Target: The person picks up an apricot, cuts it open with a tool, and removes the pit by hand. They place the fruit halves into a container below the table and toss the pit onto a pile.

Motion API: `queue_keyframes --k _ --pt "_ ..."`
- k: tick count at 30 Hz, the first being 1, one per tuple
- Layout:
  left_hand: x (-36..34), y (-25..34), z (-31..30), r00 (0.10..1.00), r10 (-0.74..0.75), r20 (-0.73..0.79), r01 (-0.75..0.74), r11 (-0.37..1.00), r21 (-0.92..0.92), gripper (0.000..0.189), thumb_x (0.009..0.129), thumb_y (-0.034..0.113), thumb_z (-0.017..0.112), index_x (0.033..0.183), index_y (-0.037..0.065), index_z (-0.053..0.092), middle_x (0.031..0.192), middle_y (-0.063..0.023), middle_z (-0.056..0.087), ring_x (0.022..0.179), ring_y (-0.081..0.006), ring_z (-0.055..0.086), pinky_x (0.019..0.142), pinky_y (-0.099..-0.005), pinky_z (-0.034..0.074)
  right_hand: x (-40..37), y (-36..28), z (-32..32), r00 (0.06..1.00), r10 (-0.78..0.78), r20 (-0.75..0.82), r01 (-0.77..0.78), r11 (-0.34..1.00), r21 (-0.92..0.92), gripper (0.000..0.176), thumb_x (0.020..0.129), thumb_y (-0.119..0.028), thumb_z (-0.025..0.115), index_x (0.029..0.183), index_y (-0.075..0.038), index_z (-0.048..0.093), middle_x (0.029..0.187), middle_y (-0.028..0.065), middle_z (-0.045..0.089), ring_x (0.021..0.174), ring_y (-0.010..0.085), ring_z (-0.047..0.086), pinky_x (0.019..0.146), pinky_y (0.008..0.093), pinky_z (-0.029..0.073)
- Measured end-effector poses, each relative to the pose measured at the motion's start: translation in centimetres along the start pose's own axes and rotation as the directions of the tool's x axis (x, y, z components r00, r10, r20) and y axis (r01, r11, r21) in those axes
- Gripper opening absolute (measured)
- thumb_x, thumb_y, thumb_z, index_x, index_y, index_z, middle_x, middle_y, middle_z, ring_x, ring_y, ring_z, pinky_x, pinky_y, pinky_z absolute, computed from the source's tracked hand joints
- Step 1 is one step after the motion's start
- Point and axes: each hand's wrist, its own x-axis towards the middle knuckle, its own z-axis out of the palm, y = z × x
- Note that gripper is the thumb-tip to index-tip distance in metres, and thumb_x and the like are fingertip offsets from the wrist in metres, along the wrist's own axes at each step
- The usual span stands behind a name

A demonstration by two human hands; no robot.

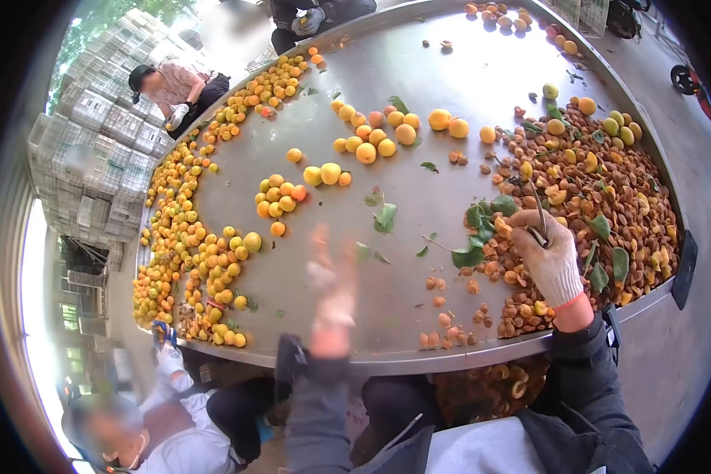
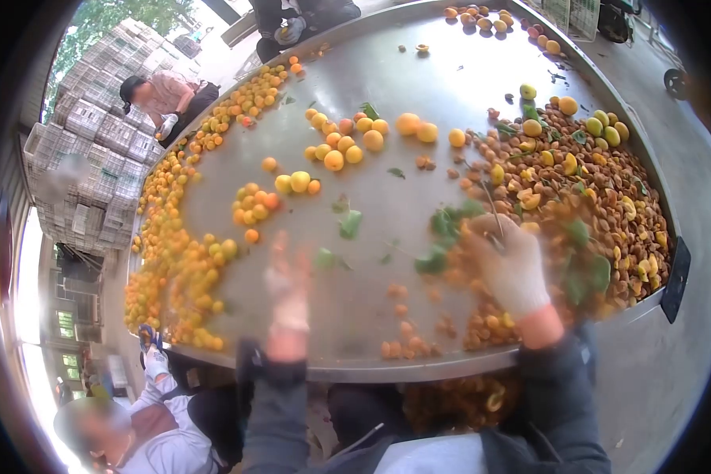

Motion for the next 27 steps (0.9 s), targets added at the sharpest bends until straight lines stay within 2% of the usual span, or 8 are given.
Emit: queue_keyframes --k 1,3,6,14,16,19,23,27 --pt "2.8 3.1 -2.7 0.942 -0.334 0.000 0.327 0.922 -0.205 0.061 0.090 0.021 0.062 0.139 -0.003 0.036 0.130 -0.0247 0.050 0.114 -0.0289 0.054 0.095 -0.0354 0.044 -0.1 0.2 0.4 1.000 -0.015 -0.013 0.015 1.000 0.008 0.012 0.085 -0.004 0.063 0.096 0.000 0.065 0.076 -0.0013 0.061 0.070 0.0056 0.053 0.062 0.0213 0.045" --pt "8.5 -11.0 0.8 0.920 -0.244 -0.305 0.242 0.969 -0.046 0.059 0.090 0.022 0.060 0.138 -0.003 0.038 0.130 -0.0276 0.050 0.119 -0.0317 0.051 0.099 -0.0372 0.041 -0.2 0.5 0.8 1.000 -0.009 0.004 0.009 0.998 0.057 0.012 0.085 -0.003 0.063 0.096 0.001 0.065 0.077 -0.0008 0.061 0.071 0.0056 0.054 0.063 0.0213 0.045" --pt "11.0 -12.0 0.8 0.842 -0.241 -0.483 0.440 0.824 0.357 0.049 0.088 0.017 0.060 0.131 -0.002 0.047 0.123 -0.0257 0.055 0.117 -0.0325 0.050 0.098 -0.0391 0.041 0.2 0.1 0.8 0.999 0.040 0.033 -0.043 0.996 0.078 0.013 0.084 -0.001 0.063 0.096 0.001 0.065 0.079 0.0005 0.063 0.073 0.0052 0.054 0.065 0.0214 0.046" --pt "8.7 -5.8 0.2 0.948 -0.309 -0.069 0.295 0.941 -0.167 0.031 0.087 0.003 0.061 0.118 0.000 0.057 0.108 -0.0174 0.062 0.088 -0.0257 0.063 0.079 -0.0328 0.053 -0.2 0.7 1.2 0.995 0.025 0.098 -0.028 0.999 0.029 0.014 0.085 -0.001 0.062 0.099 0.001 0.064 0.082 0.0000 0.063 0.076 0.0055 0.056 0.068 0.0215 0.047" --pt "5.7 -2.3 -0.3 0.887 -0.267 0.377 0.448 0.297 -0.843 0.029 0.088 -0.001 0.060 0.117 0.002 0.058 0.108 -0.0154 0.063 0.090 -0.0236 0.065 0.078 -0.0312 0.057 -0.5 0.7 1.7 0.981 0.007 0.193 -0.025 0.995 0.094 0.015 0.085 -0.001 0.061 0.099 0.001 0.065 0.084 0.0008 0.064 0.078 0.0064 0.056 0.070 0.0220 0.047" --pt "1.7 4.2 -1.0 0.866 -0.010 0.500 0.495 -0.118 -0.861 0.030 0.090 0.002 0.061 0.120 0.005 0.057 0.113 -0.0159 0.062 0.097 -0.0273 0.065 0.084 -0.0366 0.059 -1.7 -0.7 1.9 0.953 0.009 0.303 -0.030 0.998 0.064 0.019 0.084 -0.001 0.061 0.102 0.000 0.066 0.087 0.0035 0.065 0.079 0.0085 0.058 0.073 0.0245 0.049" --pt "-1.7 10.5 -0.2 0.809 0.139 0.572 0.585 -0.290 -0.757 0.036 0.091 0.010 0.063 0.125 0.004 0.055 0.118 -0.0161 0.061 0.100 -0.0281 0.065 0.088 -0.0382 0.057 -2.9 -0.8 1.9 0.922 -0.106 0.372 0.111 0.994 0.008 0.021 0.083 -0.003 0.060 0.103 -0.003 0.066 0.081 0.0060 0.065 0.074 0.0087 0.061 0.069 0.0258 0.051" --pt "-4.7 14.1 1.4 0.742 0.125 0.658 0.655 -0.341 -0.674 0.038 0.090 0.013 0.064 0.126 0.003 0.055 0.117 -0.0152 0.061 0.101 -0.0274 0.064 0.091 -0.0383 0.055 -4.1 -1.8 0.7 0.920 -0.015 0.392 0.039 0.998 -0.053 0.023 0.079 -0.013 0.062 0.100 -0.006 0.067 0.085 0.0163 0.068 0.078 0.0328 0.067 0.070 0.0382 0.053"
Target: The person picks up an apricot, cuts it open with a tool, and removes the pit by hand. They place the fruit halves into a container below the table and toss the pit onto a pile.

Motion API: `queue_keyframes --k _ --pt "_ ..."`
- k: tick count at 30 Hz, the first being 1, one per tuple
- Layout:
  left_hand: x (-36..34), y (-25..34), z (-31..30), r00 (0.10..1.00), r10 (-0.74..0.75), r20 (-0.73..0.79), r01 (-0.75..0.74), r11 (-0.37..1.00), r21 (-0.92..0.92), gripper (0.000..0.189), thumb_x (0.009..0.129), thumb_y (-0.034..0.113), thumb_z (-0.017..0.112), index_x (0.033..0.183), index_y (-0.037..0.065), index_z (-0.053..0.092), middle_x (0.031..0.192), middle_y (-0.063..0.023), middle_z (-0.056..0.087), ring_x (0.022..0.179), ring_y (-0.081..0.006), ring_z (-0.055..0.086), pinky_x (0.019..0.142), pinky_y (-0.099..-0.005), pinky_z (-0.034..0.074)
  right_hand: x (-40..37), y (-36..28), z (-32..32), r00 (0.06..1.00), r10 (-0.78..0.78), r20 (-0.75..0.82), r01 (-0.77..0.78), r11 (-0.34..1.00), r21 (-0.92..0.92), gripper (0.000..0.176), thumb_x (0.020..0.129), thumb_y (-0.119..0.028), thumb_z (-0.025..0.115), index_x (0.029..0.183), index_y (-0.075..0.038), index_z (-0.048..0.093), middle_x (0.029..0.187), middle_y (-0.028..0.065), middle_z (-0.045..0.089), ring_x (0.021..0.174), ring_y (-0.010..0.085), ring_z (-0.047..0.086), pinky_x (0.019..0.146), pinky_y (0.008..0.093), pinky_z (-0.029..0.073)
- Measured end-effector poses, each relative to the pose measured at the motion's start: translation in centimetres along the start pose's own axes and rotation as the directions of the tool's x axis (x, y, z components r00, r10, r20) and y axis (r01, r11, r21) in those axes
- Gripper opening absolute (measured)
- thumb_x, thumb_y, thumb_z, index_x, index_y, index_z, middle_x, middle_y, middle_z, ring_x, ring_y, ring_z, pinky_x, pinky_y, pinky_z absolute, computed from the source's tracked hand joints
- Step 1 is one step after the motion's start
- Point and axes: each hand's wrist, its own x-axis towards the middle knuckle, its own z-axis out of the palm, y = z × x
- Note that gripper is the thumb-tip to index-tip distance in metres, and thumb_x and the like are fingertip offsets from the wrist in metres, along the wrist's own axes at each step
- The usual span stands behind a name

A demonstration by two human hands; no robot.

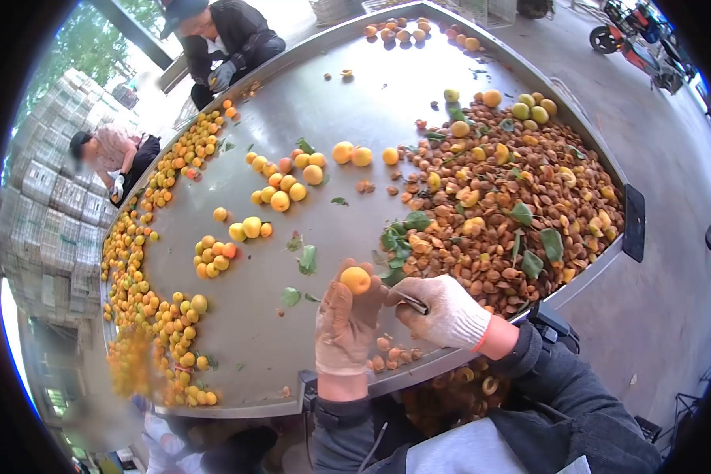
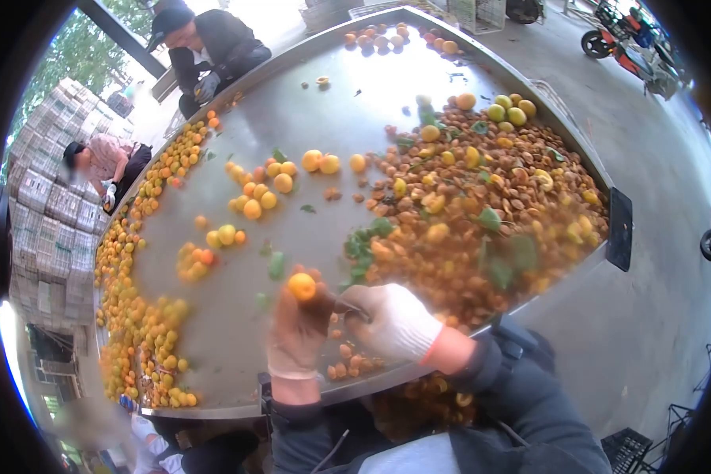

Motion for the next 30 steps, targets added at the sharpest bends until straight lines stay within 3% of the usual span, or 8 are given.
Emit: queue_keyframes --k 3,5,11,18,21,24,26,30 --pt "0.3 -2.5 0.4 0.998 0.021 0.056 -0.020 1.000 -0.005 0.040 0.089 0.016 0.066 0.125 0.002 0.055 0.116 -0.0140 0.063 0.100 -0.0249 0.064 0.092 -0.0383 0.053 -0.5 0.9 -0.6 0.996 -0.088 -0.005 0.086 0.983 -0.163 0.026 0.081 -0.007 0.060 0.106 -0.004 0.065 0.078 0.0129 0.067 0.065 0.0213 0.069 0.063 0.0321 0.054" --pt "-0.1 -3.2 0.9 0.992 0.097 0.082 -0.109 0.982 0.157 0.040 0.089 0.019 0.067 0.123 0.001 0.057 0.112 -0.0132 0.064 0.098 -0.0226 0.064 0.091 -0.0375 0.052 -0.8 1.2 -0.3 0.981 -0.187 -0.058 0.170 0.960 -0.223 0.029 0.080 -0.007 0.060 0.108 -0.005 0.065 0.079 0.0177 0.066 0.070 0.0286 0.068 0.064 0.0348 0.054" --pt "-0.9 -3.3 1.0 0.990 0.129 0.056 -0.138 0.968 0.210 0.038 0.090 0.018 0.065 0.123 0.001 0.058 0.110 -0.0136 0.065 0.096 -0.0225 0.065 0.091 -0.0373 0.051 -1.3 0.5 0.0 0.996 -0.093 -0.012 0.085 0.951 -0.298 0.039 0.077 -0.010 0.061 0.115 -0.007 0.064 0.084 0.0203 0.065 0.077 0.0380 0.064 0.068 0.0403 0.053" --pt "-1.5 -3.0 0.4 0.994 0.092 0.052 -0.094 0.995 0.038 0.039 0.092 0.016 0.063 0.125 -0.002 0.055 0.109 -0.0167 0.065 0.096 -0.0236 0.064 0.091 -0.0363 0.051 -1.3 0.7 1.1 0.984 -0.173 -0.030 0.160 0.954 -0.253 0.039 0.076 -0.009 0.061 0.115 -0.007 0.064 0.081 0.0194 0.065 0.074 0.0369 0.065 0.065 0.0403 0.053" --pt "-1.8 -3.2 0.7 0.993 0.110 0.045 -0.115 0.986 0.120 0.041 0.091 0.016 0.065 0.125 -0.004 0.055 0.111 -0.0166 0.064 0.096 -0.0225 0.064 0.090 -0.0340 0.051 -1.3 0.7 1.2 0.987 -0.156 -0.032 0.140 0.947 -0.290 0.038 0.076 -0.008 0.061 0.113 -0.007 0.064 0.080 0.0186 0.065 0.072 0.0360 0.065 0.064 0.0401 0.053" --pt "-2.5 -3.2 2.0 0.984 0.151 -0.090 -0.120 0.952 0.281 0.042 0.088 0.007 0.068 0.126 -0.005 0.054 0.115 -0.0154 0.064 0.097 -0.0200 0.063 0.092 -0.0309 0.049 -1.0 1.3 1.2 0.991 -0.126 -0.045 0.102 0.931 -0.350 0.036 0.076 -0.008 0.061 0.112 -0.008 0.065 0.079 0.0180 0.065 0.070 0.0355 0.065 0.063 0.0399 0.053" --pt "-2.9 -3.9 3.2 0.958 0.258 -0.123 -0.128 0.773 0.622 0.045 0.083 -0.003 0.069 0.126 -0.005 0.054 0.115 -0.0133 0.064 0.098 -0.0166 0.062 0.090 -0.0274 0.049 -0.4 1.9 0.8 0.998 -0.054 0.030 0.062 0.892 -0.448 0.031 0.077 -0.007 0.062 0.108 -0.009 0.065 0.077 0.0170 0.065 0.068 0.0352 0.065 0.062 0.0395 0.053" --pt "-2.9 -4.0 3.7 0.956 0.259 -0.135 -0.152 0.835 0.530 0.047 0.079 -0.010 0.069 0.124 -0.005 0.055 0.112 -0.0112 0.065 0.099 -0.0150 0.061 0.088 -0.0260 0.050 -0.5 2.7 0.8 0.994 -0.108 0.007 0.106 0.966 -0.237 0.024 0.077 -0.010 0.060 0.100 -0.012 0.068 0.075 0.0165 0.065 0.068 0.0355 0.064 0.061 0.0402 0.050"
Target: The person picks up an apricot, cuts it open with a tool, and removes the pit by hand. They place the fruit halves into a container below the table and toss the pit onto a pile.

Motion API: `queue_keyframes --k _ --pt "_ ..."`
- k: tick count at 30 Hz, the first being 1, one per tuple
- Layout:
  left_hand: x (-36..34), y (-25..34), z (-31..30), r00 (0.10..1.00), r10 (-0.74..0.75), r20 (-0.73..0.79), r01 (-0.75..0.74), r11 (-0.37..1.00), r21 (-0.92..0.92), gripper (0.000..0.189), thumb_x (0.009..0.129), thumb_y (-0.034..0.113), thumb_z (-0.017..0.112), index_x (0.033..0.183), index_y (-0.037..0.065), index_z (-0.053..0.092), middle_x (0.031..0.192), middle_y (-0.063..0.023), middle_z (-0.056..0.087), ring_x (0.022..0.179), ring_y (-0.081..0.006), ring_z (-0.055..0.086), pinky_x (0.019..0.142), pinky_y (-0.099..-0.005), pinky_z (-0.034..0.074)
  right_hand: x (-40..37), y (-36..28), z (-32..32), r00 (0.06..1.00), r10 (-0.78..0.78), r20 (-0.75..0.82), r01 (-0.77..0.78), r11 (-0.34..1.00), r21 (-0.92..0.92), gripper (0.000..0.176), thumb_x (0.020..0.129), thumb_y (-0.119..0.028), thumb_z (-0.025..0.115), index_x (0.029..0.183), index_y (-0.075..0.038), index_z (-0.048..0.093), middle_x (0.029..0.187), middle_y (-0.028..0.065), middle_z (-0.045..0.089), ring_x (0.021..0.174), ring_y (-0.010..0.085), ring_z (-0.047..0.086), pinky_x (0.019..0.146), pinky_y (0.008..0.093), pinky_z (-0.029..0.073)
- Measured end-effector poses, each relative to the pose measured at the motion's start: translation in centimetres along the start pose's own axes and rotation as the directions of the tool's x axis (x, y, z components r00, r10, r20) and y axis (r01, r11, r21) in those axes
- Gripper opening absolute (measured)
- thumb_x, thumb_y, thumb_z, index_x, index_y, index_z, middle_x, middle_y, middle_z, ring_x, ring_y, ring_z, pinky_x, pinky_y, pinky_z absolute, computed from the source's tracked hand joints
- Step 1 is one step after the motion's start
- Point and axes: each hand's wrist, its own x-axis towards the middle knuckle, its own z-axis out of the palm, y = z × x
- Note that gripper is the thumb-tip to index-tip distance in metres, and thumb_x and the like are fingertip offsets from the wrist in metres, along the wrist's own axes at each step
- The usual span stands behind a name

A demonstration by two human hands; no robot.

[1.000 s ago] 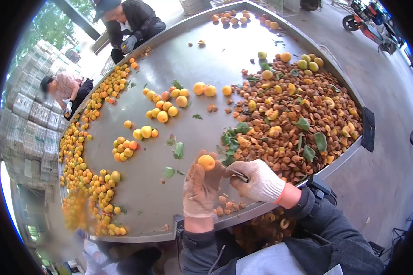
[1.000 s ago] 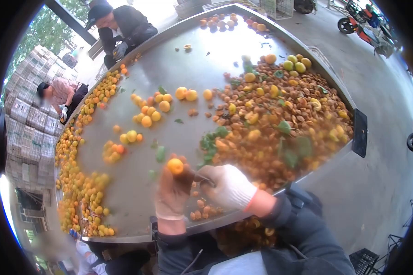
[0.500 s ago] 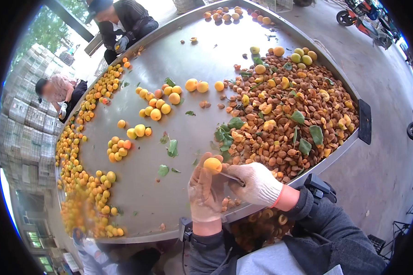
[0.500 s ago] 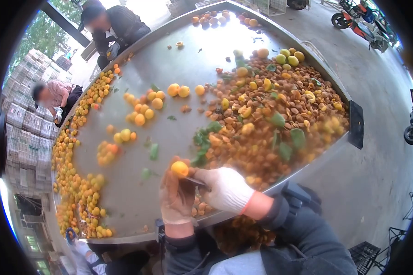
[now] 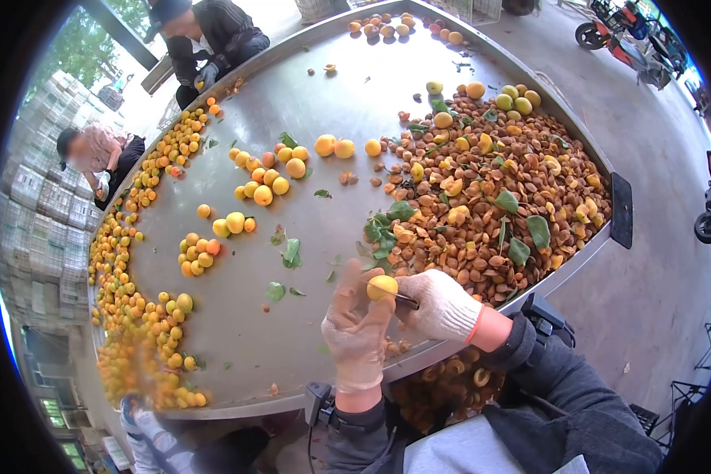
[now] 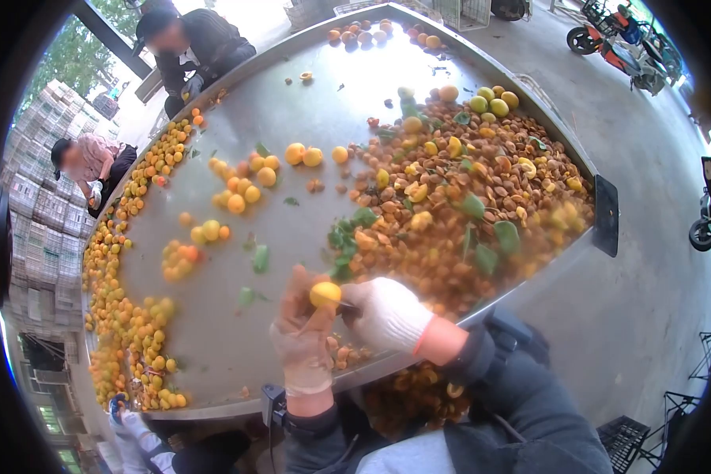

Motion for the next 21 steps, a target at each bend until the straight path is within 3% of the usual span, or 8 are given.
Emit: queue_keyframes --k 6,8,9,11,15,17,19,21 --pt "-0.5 0.0 -0.6 0.997 -0.049 0.051 0.049 0.999 0.005 0.045 0.077 -0.009 0.073 0.119 -0.006 0.059 0.110 -0.0098 0.064 0.099 -0.0156 0.061 0.087 -0.0264 0.050 -0.4 -0.6 0.1 0.997 -0.064 -0.031 0.060 0.994 -0.092 0.027 0.078 -0.008 0.066 0.105 -0.007 0.067 0.080 0.0142 0.067 0.072 0.0307 0.068 0.065 0.0344 0.053" --pt "-0.7 -0.1 -0.8 0.986 0.114 0.124 -0.142 0.959 0.247 0.044 0.077 -0.009 0.073 0.119 -0.006 0.059 0.109 -0.0091 0.065 0.098 -0.0151 0.061 0.087 -0.0265 0.050 -0.6 -0.3 0.4 0.995 -0.090 -0.050 0.094 0.993 0.073 0.021 0.078 -0.008 0.061 0.099 -0.010 0.068 0.074 0.0152 0.065 0.065 0.0316 0.063 0.061 0.0371 0.049" --pt "-0.8 -0.1 -1.1 0.987 0.106 0.125 -0.134 0.960 0.247 0.044 0.077 -0.009 0.073 0.119 -0.006 0.059 0.109 -0.0091 0.065 0.098 -0.0151 0.061 0.087 -0.0265 0.050 -0.8 -0.3 0.3 0.995 -0.082 -0.051 0.086 0.994 0.075 0.021 0.078 -0.008 0.061 0.099 -0.010 0.068 0.074 0.0152 0.065 0.065 0.0316 0.063 0.061 0.0371 0.049" --pt "-0.7 0.2 -1.7 0.962 0.130 0.242 -0.193 0.947 0.257 0.043 0.078 -0.007 0.072 0.119 -0.005 0.060 0.108 -0.0085 0.065 0.098 -0.0148 0.060 0.088 -0.0262 0.049 -0.5 -0.5 -0.7 0.962 -0.072 0.265 -0.020 0.943 0.331 0.017 0.079 -0.008 0.061 0.095 -0.005 0.069 0.073 0.0151 0.065 0.066 0.0262 0.063 0.063 0.0354 0.049" --pt "-0.4 0.6 -1.7 0.951 0.072 0.301 -0.138 0.969 0.204 0.043 0.078 -0.008 0.071 0.120 -0.003 0.060 0.110 -0.0089 0.065 0.099 -0.0152 0.060 0.088 -0.0264 0.049 -0.5 -1.1 -1.7 0.944 -0.026 0.328 -0.064 0.963 0.261 0.016 0.079 -0.009 0.062 0.092 -0.002 0.069 0.075 0.0154 0.066 0.068 0.0239 0.064 0.065 0.0346 0.049" --pt "-0.4 0.9 -0.9 0.989 -0.014 0.148 0.003 0.997 0.076 0.041 0.079 -0.008 0.069 0.119 -0.002 0.061 0.114 -0.0089 0.064 0.099 -0.0154 0.061 0.087 -0.0263 0.050 -0.7 -1.0 -2.0 0.963 -0.069 0.261 0.008 0.974 0.227 0.017 0.079 -0.010 0.062 0.092 -0.002 0.069 0.075 0.0158 0.066 0.068 0.0236 0.064 0.066 0.0339 0.050" --pt "0.3 1.3 -1.4 0.997 0.019 0.079 -0.021 1.000 0.022 0.040 0.081 -0.007 0.068 0.120 -0.001 0.061 0.114 -0.0087 0.063 0.099 -0.0159 0.061 0.086 -0.0265 0.051 -1.0 -1.3 -3.3 0.968 -0.085 0.236 0.057 0.991 0.125 0.015 0.078 -0.004 0.061 0.091 -0.001 0.068 0.076 0.0116 0.066 0.069 0.0210 0.065 0.068 0.0328 0.051" --pt "0.7 0.7 -1.7 0.999 0.042 0.005 -0.042 0.998 -0.038 0.040 0.082 -0.007 0.067 0.121 0.001 0.061 0.115 -0.0085 0.062 0.099 -0.0164 0.061 0.085 -0.0268 0.051 -1.8 -2.4 -4.9 0.970 0.155 0.189 -0.222 0.881 0.418 0.016 0.078 0.000 0.060 0.091 -0.001 0.069 0.085 0.0085 0.068 0.077 0.0152 0.065 0.072 0.0306 0.051"
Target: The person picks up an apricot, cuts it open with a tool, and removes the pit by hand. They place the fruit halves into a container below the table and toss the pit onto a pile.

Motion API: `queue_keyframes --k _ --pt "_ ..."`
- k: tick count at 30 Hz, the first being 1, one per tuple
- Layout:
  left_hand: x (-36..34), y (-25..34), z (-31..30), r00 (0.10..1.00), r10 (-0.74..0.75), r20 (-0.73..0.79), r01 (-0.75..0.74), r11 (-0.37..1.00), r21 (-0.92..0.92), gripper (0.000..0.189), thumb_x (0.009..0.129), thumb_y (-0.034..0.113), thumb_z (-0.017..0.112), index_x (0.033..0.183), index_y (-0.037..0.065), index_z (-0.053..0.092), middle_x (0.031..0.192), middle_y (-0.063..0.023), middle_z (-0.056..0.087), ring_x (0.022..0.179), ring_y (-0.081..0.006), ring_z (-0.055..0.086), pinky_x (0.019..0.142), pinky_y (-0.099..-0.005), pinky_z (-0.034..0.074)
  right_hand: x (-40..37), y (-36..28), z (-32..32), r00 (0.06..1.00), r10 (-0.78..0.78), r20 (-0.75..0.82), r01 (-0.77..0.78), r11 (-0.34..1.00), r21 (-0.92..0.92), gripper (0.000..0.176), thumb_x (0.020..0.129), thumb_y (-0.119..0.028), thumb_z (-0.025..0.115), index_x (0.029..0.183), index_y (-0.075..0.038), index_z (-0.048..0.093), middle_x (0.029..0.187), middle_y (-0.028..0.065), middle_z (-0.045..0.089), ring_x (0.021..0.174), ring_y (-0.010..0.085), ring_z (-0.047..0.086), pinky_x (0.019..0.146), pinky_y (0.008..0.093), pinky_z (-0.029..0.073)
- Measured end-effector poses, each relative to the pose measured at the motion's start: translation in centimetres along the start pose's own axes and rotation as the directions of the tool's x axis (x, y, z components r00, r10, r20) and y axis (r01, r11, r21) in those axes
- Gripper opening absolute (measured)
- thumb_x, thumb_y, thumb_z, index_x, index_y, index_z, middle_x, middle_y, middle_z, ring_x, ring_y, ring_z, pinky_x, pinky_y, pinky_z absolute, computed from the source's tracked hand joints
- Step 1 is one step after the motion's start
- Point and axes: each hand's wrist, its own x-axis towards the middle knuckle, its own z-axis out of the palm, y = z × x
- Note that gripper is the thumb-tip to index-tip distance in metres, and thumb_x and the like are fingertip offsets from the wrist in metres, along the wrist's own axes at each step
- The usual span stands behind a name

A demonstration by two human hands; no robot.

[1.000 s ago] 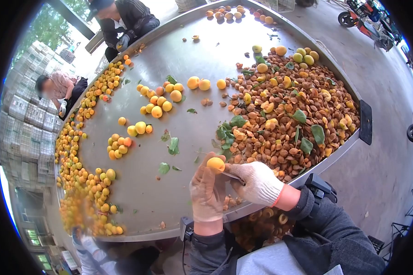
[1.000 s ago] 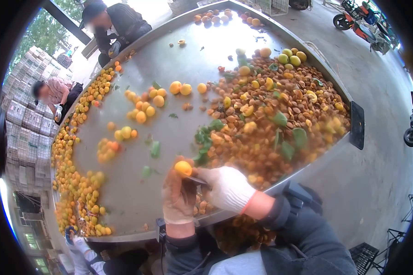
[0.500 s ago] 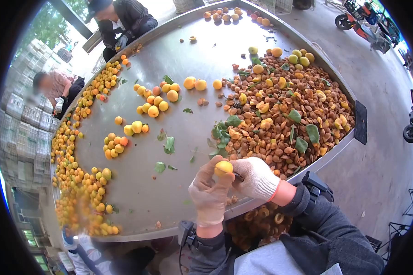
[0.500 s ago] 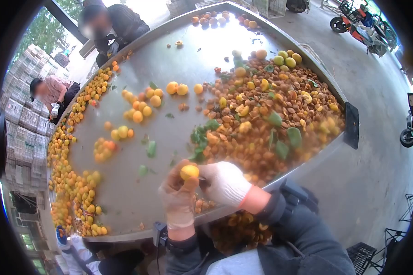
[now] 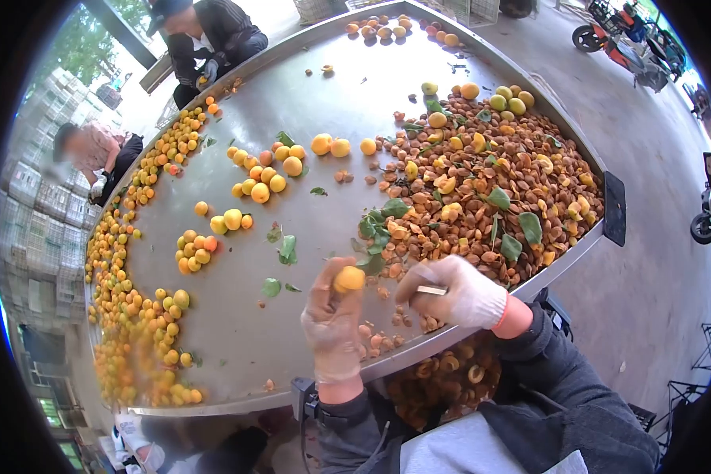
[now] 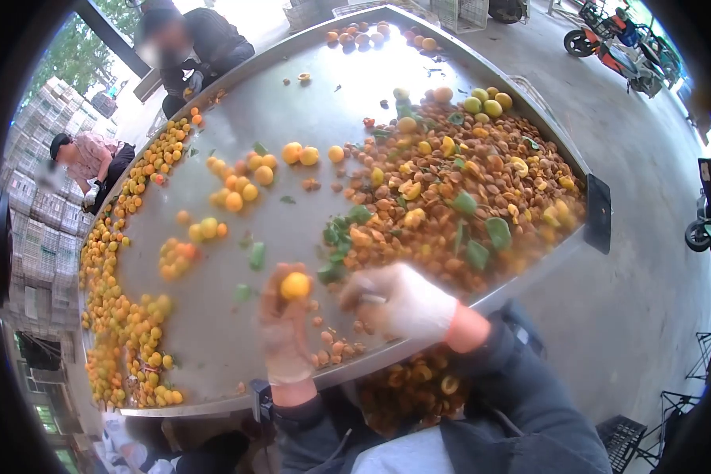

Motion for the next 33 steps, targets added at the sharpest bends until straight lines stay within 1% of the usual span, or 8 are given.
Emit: queue_keyframes --k 2,5,9,12,16,22,26,33 --pt "-0.1 -1.2 0.3 0.930 0.277 0.243 -0.366 0.765 0.529 0.040 0.081 -0.005 0.064 0.120 0.005 0.061 0.116 -0.0091 0.062 0.102 -0.0206 0.061 0.080 -0.0293 0.051 0.6 0.4 0.1 0.973 -0.195 -0.124 0.202 0.978 0.047 0.021 0.077 0.000 0.063 0.098 -0.002 0.067 0.092 0.0053 0.068 0.084 0.0116 0.062 0.075 0.0287 0.050" --pt "-0.9 -0.7 2.0 0.881 0.273 0.387 -0.473 0.485 0.735 0.041 0.080 -0.001 0.065 0.121 0.006 0.060 0.111 -0.0091 0.063 0.102 -0.0201 0.062 0.082 -0.0297 0.050 1.1 0.6 0.7 0.919 -0.274 -0.283 0.203 0.945 -0.255 0.037 0.079 -0.018 0.069 0.111 -0.002 0.061 0.092 0.0152 0.065 0.085 0.0226 0.066 0.074 0.0332 0.052" --pt "-1.3 -2.0 2.3 0.832 0.348 0.433 -0.553 0.443 0.706 0.039 0.083 0.003 0.066 0.121 0.004 0.059 0.111 -0.0116 0.063 0.103 -0.0183 0.061 0.085 -0.0284 0.049 1.0 1.1 0.3 0.947 -0.260 -0.191 0.218 0.951 -0.217 0.036 0.080 -0.022 0.069 0.107 -0.001 0.058 0.089 0.0197 0.064 0.082 0.0288 0.067 0.069 0.0365 0.052" --pt "-1.5 -2.2 2.4 0.850 0.330 0.411 -0.526 0.565 0.636 0.036 0.085 0.000 0.063 0.121 0.000 0.058 0.113 -0.0137 0.064 0.105 -0.0204 0.061 0.090 -0.0292 0.048 0.6 0.3 0.0 0.983 -0.120 -0.138 0.112 0.992 -0.067 0.035 0.078 -0.015 0.073 0.106 -0.002 0.058 0.089 0.0108 0.064 0.084 0.0139 0.062 0.078 0.0293 0.050" --pt "-1.4 -2.0 3.0 0.987 0.038 0.155 -0.071 0.974 0.217 0.035 0.089 -0.001 0.060 0.124 0.000 0.058 0.108 -0.0102 0.065 0.084 -0.0177 0.067 0.065 -0.0257 0.056 1.0 1.4 0.4 0.980 -0.104 -0.172 0.137 0.972 0.192 0.030 0.081 -0.015 0.072 0.104 -0.002 0.059 0.092 0.0024 0.064 0.088 0.0096 0.057 0.080 0.0272 0.049" --pt "-1.2 -1.3 1.8 0.967 -0.185 0.174 0.212 0.965 -0.153 0.033 0.090 -0.001 0.060 0.123 -0.001 0.058 0.105 -0.0144 0.067 0.084 -0.0196 0.068 0.061 -0.0296 0.058 0.8 -0.1 -0.2 0.990 0.139 -0.024 -0.107 0.851 0.514 0.019 0.086 -0.021 0.062 0.097 -0.004 0.061 0.067 0.0007 0.057 0.043 0.0049 0.043 0.038 0.0186 0.031" --pt "-1.1 -1.3 1.3 0.954 -0.213 0.210 0.260 0.938 -0.230 0.034 0.091 0.001 0.059 0.125 0.001 0.057 0.108 -0.0165 0.066 0.084 -0.0224 0.068 0.061 -0.0347 0.059 1.3 2.0 -0.4 0.997 0.050 0.065 -0.082 0.628 0.774 0.026 0.091 -0.031 0.055 0.102 -0.008 0.059 0.061 0.0026 0.054 0.039 0.0066 0.039 0.035 0.0198 0.027" --pt "-1.0 -2.5 1.2 0.942 -0.277 0.191 0.309 0.937 -0.165 0.040 0.089 -0.002 0.060 0.128 0.001 0.055 0.111 -0.0154 0.066 0.087 -0.0234 0.068 0.073 -0.0338 0.059 1.3 0.7 -0.9 0.811 -0.080 -0.580 0.515 0.569 0.641 0.033 0.096 -0.041 0.052 0.113 -0.013 0.054 0.075 0.0042 0.055 0.040 0.0089 0.037 0.036 0.0217 0.029"
